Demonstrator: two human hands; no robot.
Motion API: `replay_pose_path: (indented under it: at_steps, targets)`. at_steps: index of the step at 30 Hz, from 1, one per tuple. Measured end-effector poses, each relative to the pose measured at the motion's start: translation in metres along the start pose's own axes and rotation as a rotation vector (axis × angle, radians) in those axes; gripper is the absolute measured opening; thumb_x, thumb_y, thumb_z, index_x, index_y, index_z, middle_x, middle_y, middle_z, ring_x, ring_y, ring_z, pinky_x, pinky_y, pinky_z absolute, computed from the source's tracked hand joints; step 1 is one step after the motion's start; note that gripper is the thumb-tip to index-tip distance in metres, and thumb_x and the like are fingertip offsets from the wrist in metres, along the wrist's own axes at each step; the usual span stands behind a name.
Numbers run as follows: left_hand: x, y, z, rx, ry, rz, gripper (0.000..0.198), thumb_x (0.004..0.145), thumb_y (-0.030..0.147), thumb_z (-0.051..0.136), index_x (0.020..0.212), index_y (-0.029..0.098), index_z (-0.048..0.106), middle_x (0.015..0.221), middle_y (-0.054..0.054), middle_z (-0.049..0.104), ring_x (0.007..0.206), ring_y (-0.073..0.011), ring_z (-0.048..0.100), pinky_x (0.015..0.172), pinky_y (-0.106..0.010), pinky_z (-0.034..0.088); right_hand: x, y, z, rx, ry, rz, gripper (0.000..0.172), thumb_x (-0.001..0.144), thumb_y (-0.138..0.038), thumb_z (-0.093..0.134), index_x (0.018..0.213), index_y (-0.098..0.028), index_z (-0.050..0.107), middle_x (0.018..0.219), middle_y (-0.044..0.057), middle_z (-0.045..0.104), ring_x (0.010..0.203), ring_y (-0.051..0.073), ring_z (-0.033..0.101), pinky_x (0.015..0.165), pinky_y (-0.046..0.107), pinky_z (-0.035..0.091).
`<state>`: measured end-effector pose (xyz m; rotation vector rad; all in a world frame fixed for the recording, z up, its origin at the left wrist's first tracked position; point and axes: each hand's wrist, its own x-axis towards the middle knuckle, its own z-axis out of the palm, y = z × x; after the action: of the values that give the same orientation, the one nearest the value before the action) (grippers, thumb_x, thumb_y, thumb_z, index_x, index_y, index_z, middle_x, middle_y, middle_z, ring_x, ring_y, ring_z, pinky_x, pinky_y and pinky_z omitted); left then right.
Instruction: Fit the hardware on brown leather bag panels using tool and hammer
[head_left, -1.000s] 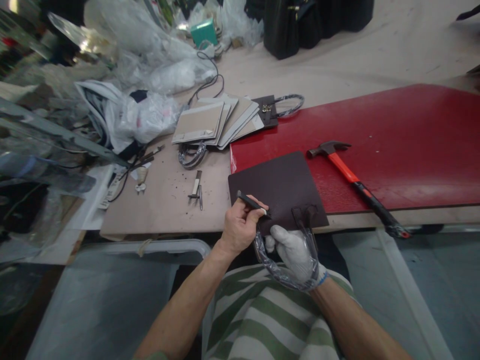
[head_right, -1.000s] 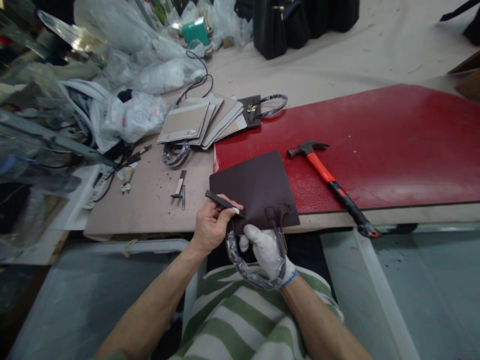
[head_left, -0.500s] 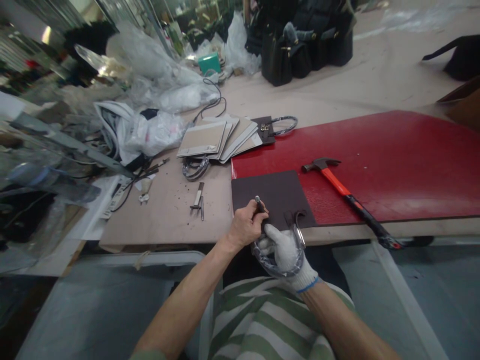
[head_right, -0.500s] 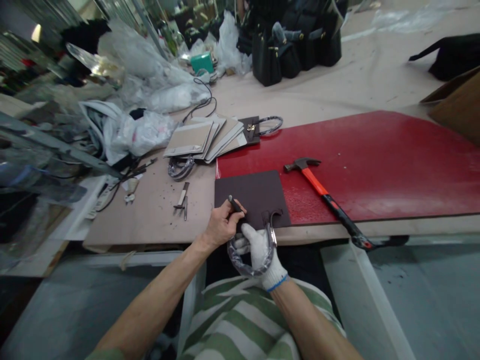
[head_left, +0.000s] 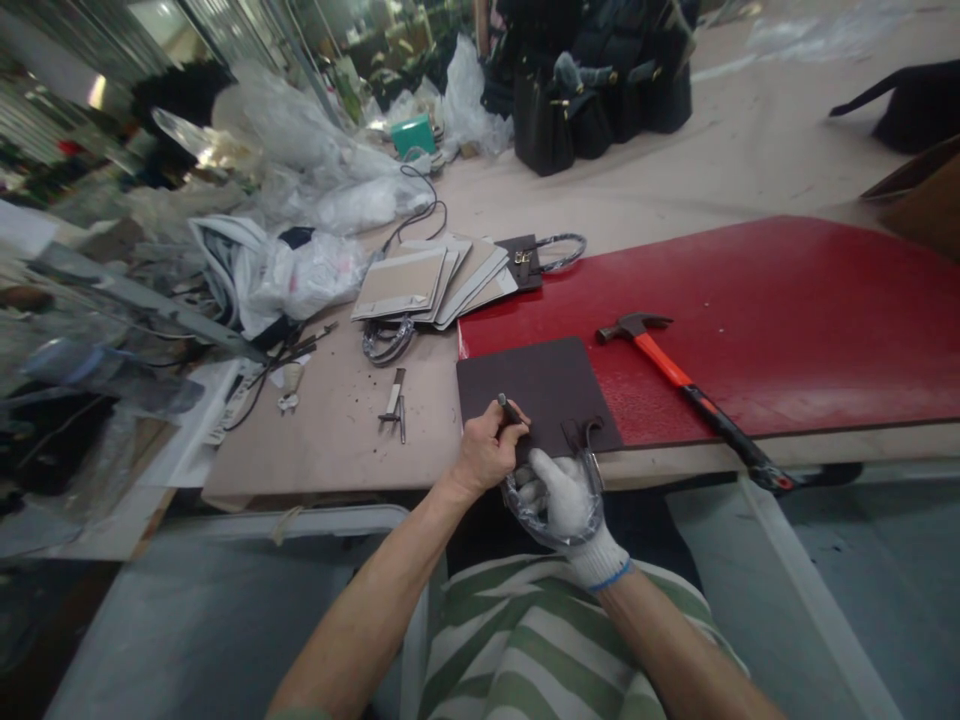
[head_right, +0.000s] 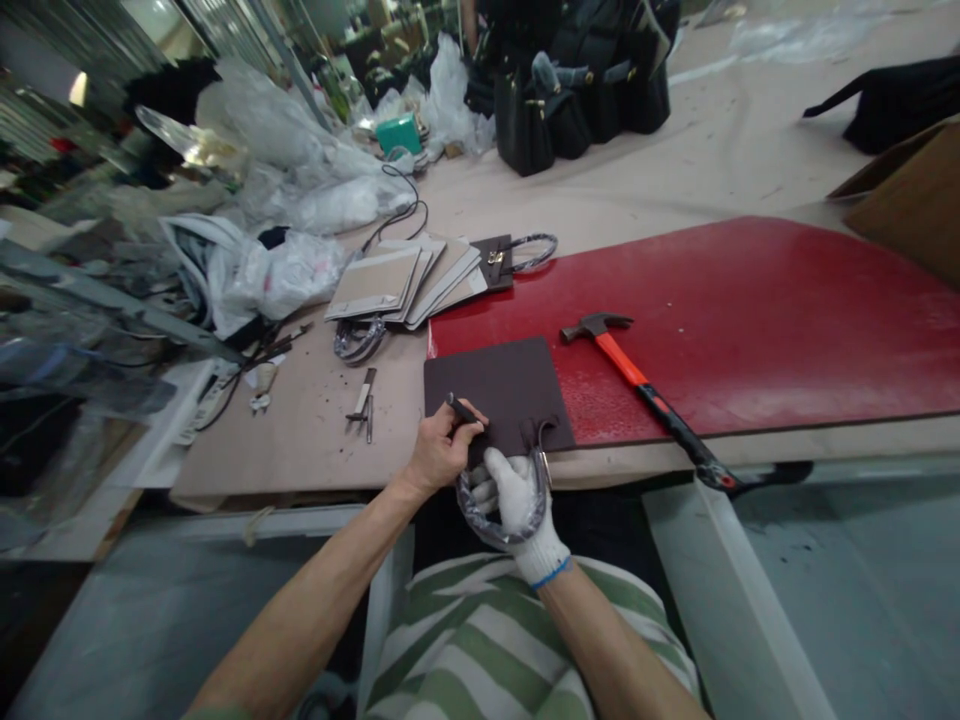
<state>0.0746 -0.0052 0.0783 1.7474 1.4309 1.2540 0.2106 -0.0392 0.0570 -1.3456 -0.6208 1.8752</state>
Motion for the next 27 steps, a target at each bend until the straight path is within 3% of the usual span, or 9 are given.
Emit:
replay_pose_path:
  at_steps: [4,8,11,16,19,24,27]
  targets:
    - [0.003,0.003,-0.002,-0.043,-0.014,-0.041,0.006,0.090,0.019,0.059,0.095,0.020,0.064,0.088,-0.004,0.076,0.078,-0.0166,0.073,0.075,-0.027,0.057,-0.003,0.003,0.001,0.062,0.015,-0.022,0.053,0.067,-0.066,0.082,0.073,-0.015,0.069,0.060,0.008,0.069,0.047,0.017,0.062,0.044,0.025,0.048]
    - [0.006,0.005,-0.004,-0.070,-0.011,-0.087,0.005,0.091,0.020,0.059,0.094,0.020,0.063,0.086,-0.003,0.075,0.076,-0.0161,0.072,0.074,-0.027,0.056,-0.002,-0.003,-0.003,0.176,-0.150,0.044,0.056,0.071,-0.072,0.077,0.082,-0.018,0.071,0.073,0.011,0.074,0.055,0.021,0.066,0.049,0.031,0.052]
    - [0.008,0.007,-0.005,-0.060,-0.035,-0.095,0.006,0.090,0.019,0.059,0.094,0.021,0.063,0.085,-0.003,0.074,0.076,-0.0160,0.072,0.073,-0.026,0.056,0.003,-0.007,-0.007,0.217,-0.228,0.120,0.059,0.073,-0.075,0.074,0.083,-0.017,0.072,0.070,0.011,0.073,0.050,0.019,0.063,0.045,0.029,0.048]
    - [0.005,0.006,-0.007,0.018,-0.094,-0.033,0.010,0.090,0.017,0.058,0.096,0.022,0.064,0.090,-0.004,0.075,0.081,-0.0183,0.073,0.077,-0.029,0.057,0.006,-0.005,-0.009,-0.011,-0.023,0.034,0.058,0.078,-0.074,0.071,0.076,-0.016,0.071,0.060,0.011,0.070,0.046,0.021,0.063,0.043,0.029,0.048]
    - [0.003,0.003,-0.006,-0.016,-0.075,-0.049,0.010,0.090,0.016,0.058,0.096,0.021,0.064,0.091,-0.005,0.076,0.082,-0.0187,0.073,0.078,-0.029,0.057,0.004,0.001,-0.006,-0.053,0.035,-0.020,0.055,0.080,-0.072,0.071,0.072,-0.018,0.070,0.059,0.010,0.071,0.047,0.021,0.064,0.046,0.030,0.050]
    - [0.001,0.003,-0.006,-0.186,0.003,-0.180,0.006,0.091,0.016,0.059,0.096,0.020,0.061,0.088,-0.004,0.076,0.080,-0.0173,0.074,0.077,-0.028,0.057,-0.006,0.008,0.003,0.031,0.093,-0.008,0.052,0.078,-0.069,0.073,0.066,-0.018,0.068,0.057,0.009,0.069,0.048,0.022,0.064,0.050,0.032,0.052]
    - [-0.001,0.011,-0.010,-0.157,-0.034,-0.192,0.006,0.091,0.016,0.060,0.094,0.019,0.064,0.089,-0.004,0.076,0.081,-0.0168,0.073,0.077,-0.027,0.057,-0.014,0.003,0.006,0.209,0.012,0.034,0.043,0.071,-0.059,0.084,0.068,-0.019,0.068,0.057,0.005,0.068,0.049,0.018,0.061,0.053,0.031,0.051]
